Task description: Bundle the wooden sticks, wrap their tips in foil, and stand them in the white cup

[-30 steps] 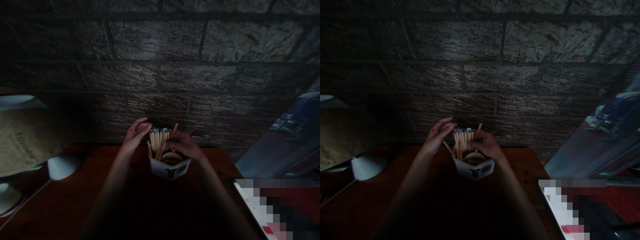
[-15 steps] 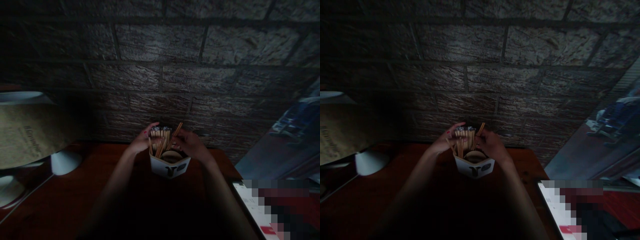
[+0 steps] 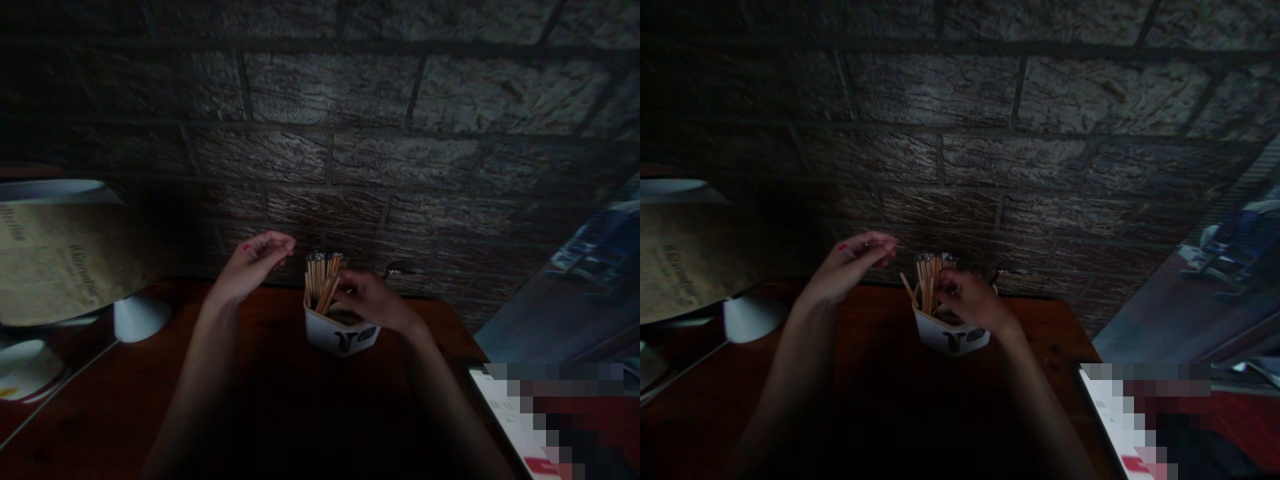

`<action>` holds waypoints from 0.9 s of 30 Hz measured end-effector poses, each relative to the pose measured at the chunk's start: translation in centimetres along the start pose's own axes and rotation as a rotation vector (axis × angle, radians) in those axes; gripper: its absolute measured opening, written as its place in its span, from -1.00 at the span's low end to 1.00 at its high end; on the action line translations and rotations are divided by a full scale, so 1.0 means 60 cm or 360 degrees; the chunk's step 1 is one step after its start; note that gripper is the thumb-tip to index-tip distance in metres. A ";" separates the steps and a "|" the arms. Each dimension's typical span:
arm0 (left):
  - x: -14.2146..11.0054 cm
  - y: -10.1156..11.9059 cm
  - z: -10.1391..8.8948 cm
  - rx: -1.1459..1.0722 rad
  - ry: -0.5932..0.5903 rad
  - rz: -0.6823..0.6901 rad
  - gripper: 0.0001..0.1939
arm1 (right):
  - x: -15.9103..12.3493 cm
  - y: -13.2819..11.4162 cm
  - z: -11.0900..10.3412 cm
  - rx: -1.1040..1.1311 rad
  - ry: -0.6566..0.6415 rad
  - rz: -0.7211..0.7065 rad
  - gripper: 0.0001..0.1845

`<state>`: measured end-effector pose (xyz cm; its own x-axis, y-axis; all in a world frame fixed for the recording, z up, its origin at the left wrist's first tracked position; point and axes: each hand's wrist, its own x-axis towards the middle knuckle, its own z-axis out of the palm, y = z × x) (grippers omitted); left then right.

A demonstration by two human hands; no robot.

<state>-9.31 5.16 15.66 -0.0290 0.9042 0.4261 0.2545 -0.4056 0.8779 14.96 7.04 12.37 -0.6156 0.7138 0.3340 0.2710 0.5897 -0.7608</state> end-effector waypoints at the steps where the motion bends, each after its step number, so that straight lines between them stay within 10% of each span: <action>1: -0.006 0.010 -0.005 -0.0010 -0.0076 0.0022 -0.68 | 0.000 -0.001 0.000 0.0036 -0.0049 0.0007 -0.86; 7: -0.029 0.043 0.002 0.0006 -0.0791 0.0046 -0.57 | 0.002 -0.001 0.002 0.0069 -0.0066 -0.0033 -0.83; 16: -0.027 0.021 0.063 0.0342 -0.0698 0.0226 -0.72 | 0.004 -0.002 0.008 -0.0170 0.0051 -0.0001 -0.88; 27: -0.009 0.004 0.020 0.0191 -0.0812 0.0207 -0.82 | 0.008 -0.003 0.017 -0.0007 0.0009 -0.0046 -0.86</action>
<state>-8.08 4.71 15.37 0.4756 0.8099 0.3434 0.3345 -0.5275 0.7809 13.86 6.88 12.10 -0.6193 0.6983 0.3590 0.2562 0.6119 -0.7483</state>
